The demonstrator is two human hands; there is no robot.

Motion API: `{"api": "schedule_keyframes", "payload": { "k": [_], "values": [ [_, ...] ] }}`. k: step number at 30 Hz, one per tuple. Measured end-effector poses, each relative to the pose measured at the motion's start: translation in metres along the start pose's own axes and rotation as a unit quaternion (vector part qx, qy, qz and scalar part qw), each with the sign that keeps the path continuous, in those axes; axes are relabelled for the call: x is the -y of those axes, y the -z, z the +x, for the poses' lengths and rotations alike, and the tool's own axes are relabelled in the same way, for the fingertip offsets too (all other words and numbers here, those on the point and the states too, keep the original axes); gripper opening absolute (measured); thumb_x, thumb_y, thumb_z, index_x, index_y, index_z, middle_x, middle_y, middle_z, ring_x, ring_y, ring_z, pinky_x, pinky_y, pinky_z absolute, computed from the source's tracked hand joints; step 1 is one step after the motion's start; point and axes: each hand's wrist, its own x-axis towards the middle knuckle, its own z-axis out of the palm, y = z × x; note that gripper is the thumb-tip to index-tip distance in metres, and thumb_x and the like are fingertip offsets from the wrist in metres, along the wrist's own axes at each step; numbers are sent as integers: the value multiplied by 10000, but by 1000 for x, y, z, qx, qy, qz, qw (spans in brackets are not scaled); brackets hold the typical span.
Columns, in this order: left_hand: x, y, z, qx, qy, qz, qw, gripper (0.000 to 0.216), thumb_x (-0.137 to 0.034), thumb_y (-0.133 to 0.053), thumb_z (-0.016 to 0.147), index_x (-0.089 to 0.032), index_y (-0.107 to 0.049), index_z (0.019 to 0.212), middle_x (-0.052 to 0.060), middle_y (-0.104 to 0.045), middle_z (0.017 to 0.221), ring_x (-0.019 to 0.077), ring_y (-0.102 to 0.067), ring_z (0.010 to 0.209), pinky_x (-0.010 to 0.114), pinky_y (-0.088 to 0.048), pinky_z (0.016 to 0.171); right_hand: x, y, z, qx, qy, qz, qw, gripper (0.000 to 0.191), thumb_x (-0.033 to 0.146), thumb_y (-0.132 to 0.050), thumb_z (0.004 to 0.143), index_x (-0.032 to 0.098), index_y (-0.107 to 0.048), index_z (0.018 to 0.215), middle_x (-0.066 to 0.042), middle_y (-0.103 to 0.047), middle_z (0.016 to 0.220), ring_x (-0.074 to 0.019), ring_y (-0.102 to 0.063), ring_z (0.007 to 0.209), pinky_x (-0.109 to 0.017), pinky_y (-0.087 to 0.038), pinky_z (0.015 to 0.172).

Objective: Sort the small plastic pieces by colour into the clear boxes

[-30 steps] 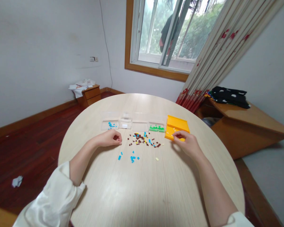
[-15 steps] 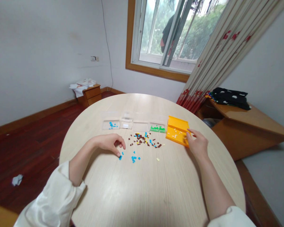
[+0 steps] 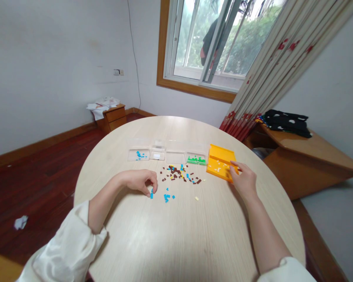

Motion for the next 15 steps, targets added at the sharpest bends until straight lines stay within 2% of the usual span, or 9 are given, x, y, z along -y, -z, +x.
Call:
{"api": "schedule_keyframes", "payload": {
  "k": [6,15],
  "values": [
    [1,-1,0,-5,5,-12,1000,88,-237,-678,691,-158,-686,728,7,-544,718,121,-465,678,221,-362,628,3,0,0,3,-4,8,1000,340,351,-474,752,127,-682,900,-153,-691,955,-257,-635,856,-425,-504,793],
    [3,-2,0,-27,57,-37,997,99,-216,-667,665,-135,-674,721,-2,-578,666,102,-449,613,211,-344,575,6,0,-1,12,-1,12,1000,330,353,-479,755,138,-687,897,-137,-699,946,-240,-638,830,-400,-509,780]
  ]
}}
